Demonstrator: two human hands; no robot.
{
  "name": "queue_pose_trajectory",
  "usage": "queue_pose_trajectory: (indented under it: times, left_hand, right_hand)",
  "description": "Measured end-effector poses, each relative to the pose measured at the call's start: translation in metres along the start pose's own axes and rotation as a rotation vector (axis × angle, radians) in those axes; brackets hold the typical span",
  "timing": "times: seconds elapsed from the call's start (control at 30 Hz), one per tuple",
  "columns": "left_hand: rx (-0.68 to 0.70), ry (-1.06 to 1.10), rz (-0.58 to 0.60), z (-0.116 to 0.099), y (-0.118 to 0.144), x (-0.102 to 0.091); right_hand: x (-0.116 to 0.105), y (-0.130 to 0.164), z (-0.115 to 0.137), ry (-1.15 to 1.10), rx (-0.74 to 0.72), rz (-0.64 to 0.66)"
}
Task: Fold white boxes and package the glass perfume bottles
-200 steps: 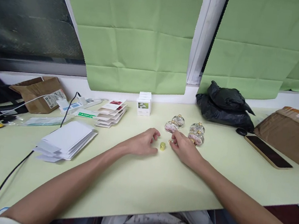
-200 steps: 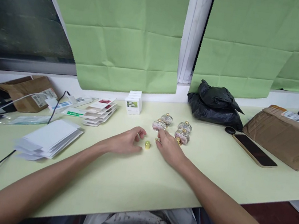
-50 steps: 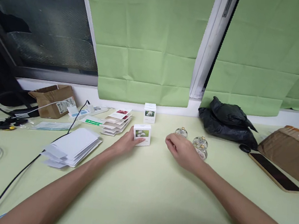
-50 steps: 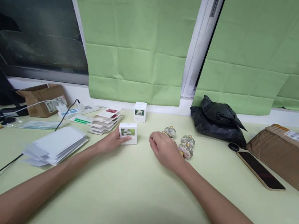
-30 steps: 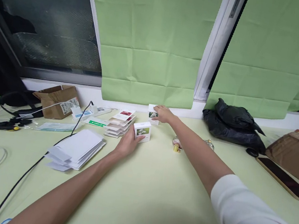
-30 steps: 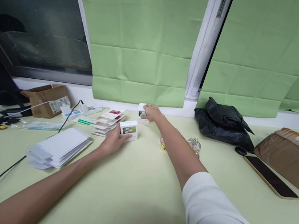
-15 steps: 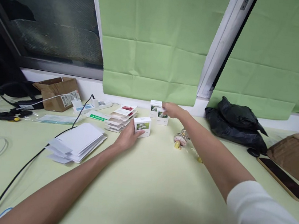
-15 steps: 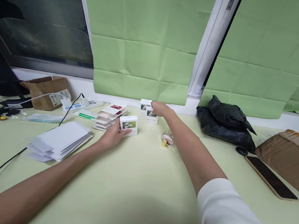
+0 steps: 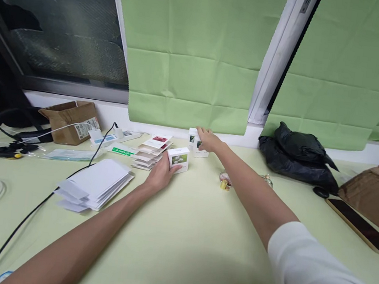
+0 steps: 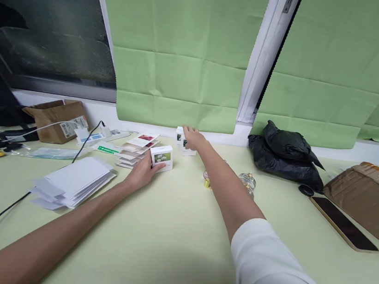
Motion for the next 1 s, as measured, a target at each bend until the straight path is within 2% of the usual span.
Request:
queue_pose_trajectory:
  times: [0.13, 0.3, 0.57, 0.73, 0.87, 1.0]
  left_hand:
    - [0.0, -0.011, -0.011, -0.001, -0.001, -0.001]
    - [-0.017, -0.015, -0.02, -0.001, 0.0, -0.002]
    - [0.008, 0.0, 0.009, -0.005, -0.004, 0.006]
    - [0.044, -0.016, 0.044, -0.019, -0.023, 0.02]
    - [0.019, -0.06, 0.041, -0.027, -0.052, 0.036]
    - [-0.021, -0.087, 0.019, -0.033, -0.086, 0.051]
  right_hand:
    - [0.0, -0.002, 0.002, -0.01, -0.002, 0.006]
    - [0.001, 0.002, -0.003, -0.067, -0.025, 0.101]
    - [-0.007, 0.028, -0.058, -0.093, 0.054, 0.19]
    - [-0.012, 0.045, -0.075, -0.095, 0.113, 0.17]
    - [-0.034, 0.054, -0.085, -0.105, 0.142, 0.097]
    - [-0.076, 0.068, -0.097, -0.111, 0.142, -0.005]
Point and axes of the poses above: each hand's wrist, its own y-axis away from the middle knuckle, its own x-axis out of the palm, z = x × y, the point moved 10 cm from there along -y, towards the middle knuckle, and after that the axes turned 2 degrees about -z, right-handed, at the moved point
